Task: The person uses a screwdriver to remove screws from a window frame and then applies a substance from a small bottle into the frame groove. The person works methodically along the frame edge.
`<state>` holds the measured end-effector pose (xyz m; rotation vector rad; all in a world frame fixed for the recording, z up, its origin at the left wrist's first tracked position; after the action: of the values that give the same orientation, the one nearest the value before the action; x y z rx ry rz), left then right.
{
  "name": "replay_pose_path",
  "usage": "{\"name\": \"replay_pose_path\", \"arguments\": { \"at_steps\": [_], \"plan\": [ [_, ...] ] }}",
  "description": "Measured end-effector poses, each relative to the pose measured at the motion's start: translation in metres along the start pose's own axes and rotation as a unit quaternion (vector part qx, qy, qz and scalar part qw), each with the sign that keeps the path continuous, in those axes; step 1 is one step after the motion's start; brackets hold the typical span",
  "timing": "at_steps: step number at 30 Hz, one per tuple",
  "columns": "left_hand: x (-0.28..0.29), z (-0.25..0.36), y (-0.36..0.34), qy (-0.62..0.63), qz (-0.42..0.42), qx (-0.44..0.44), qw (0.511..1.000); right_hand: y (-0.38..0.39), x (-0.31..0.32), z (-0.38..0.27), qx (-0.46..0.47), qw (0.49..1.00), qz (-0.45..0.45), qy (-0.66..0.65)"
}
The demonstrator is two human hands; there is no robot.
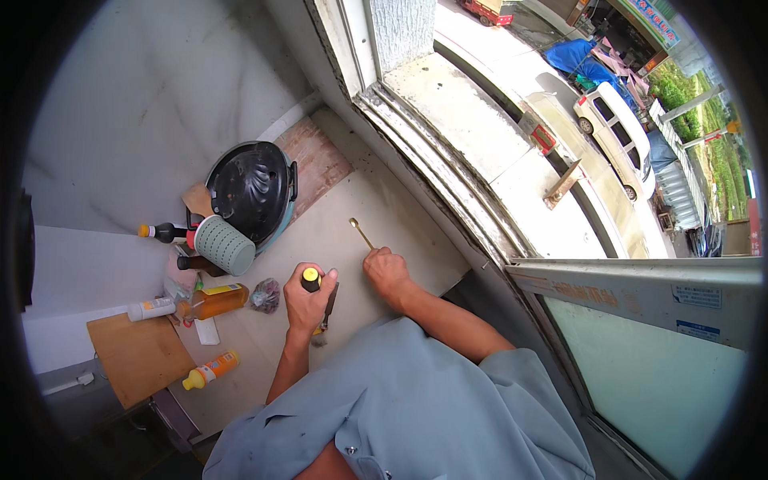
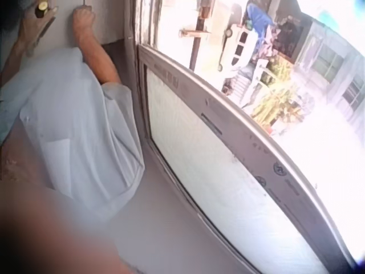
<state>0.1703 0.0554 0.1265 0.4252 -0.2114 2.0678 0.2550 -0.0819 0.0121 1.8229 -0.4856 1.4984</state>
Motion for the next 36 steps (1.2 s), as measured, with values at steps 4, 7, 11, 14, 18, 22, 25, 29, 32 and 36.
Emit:
{"name": "replay_pose_path", "arguments": {
  "at_steps": [4,7,11,14,18,22,25,29,32,36],
  "plan": [
    [-0.008,0.003,0.003,-0.011,-0.021,0.014,1.000,-0.003,0.010,0.000,0.030,0.999,-0.025,-0.006],
    [-0.010,0.000,0.005,-0.036,-0.015,-0.008,0.999,-0.002,0.006,0.001,0.041,0.998,-0.042,0.018],
    [-0.013,-0.002,0.006,-0.046,-0.023,-0.008,0.999,0.000,0.005,0.012,-0.006,0.999,-0.029,-0.045],
    [-0.014,-0.002,0.006,-0.047,-0.028,-0.011,0.998,0.005,0.006,0.018,-0.011,0.996,-0.013,-0.083],
    [-0.017,-0.001,0.004,-0.040,-0.032,-0.021,0.998,0.007,0.002,0.028,-0.031,0.985,0.010,-0.167],
    [-0.019,-0.004,0.003,-0.037,-0.035,-0.028,0.998,0.009,-0.002,0.039,-0.047,0.963,0.015,-0.264],
    [-0.022,0.002,0.001,-0.024,-0.040,-0.027,0.999,0.001,-0.023,0.039,-0.039,0.950,-0.021,-0.310],
    [-0.021,0.009,-0.002,0.001,-0.035,-0.037,0.999,0.013,0.040,0.045,-0.076,0.891,0.061,-0.442],
    [-0.021,0.018,-0.004,0.017,-0.041,-0.042,0.998,0.028,0.127,0.056,-0.076,0.856,0.173,-0.480],
    [-0.028,0.026,-0.009,0.041,-0.056,-0.059,0.996,0.039,0.205,0.093,-0.078,0.803,0.356,-0.472]
  ]
}}
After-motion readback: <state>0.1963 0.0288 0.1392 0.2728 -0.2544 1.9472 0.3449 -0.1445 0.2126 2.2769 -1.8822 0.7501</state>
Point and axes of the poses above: each hand's wrist, its own y-axis away from the middle knuckle, its own x-axis out of the back of the hand, z = x × y, the point moved 8 cm from there along -y, towards the middle knuckle, and after that the axes turned 5 degrees about y, right-handed, at the moved point
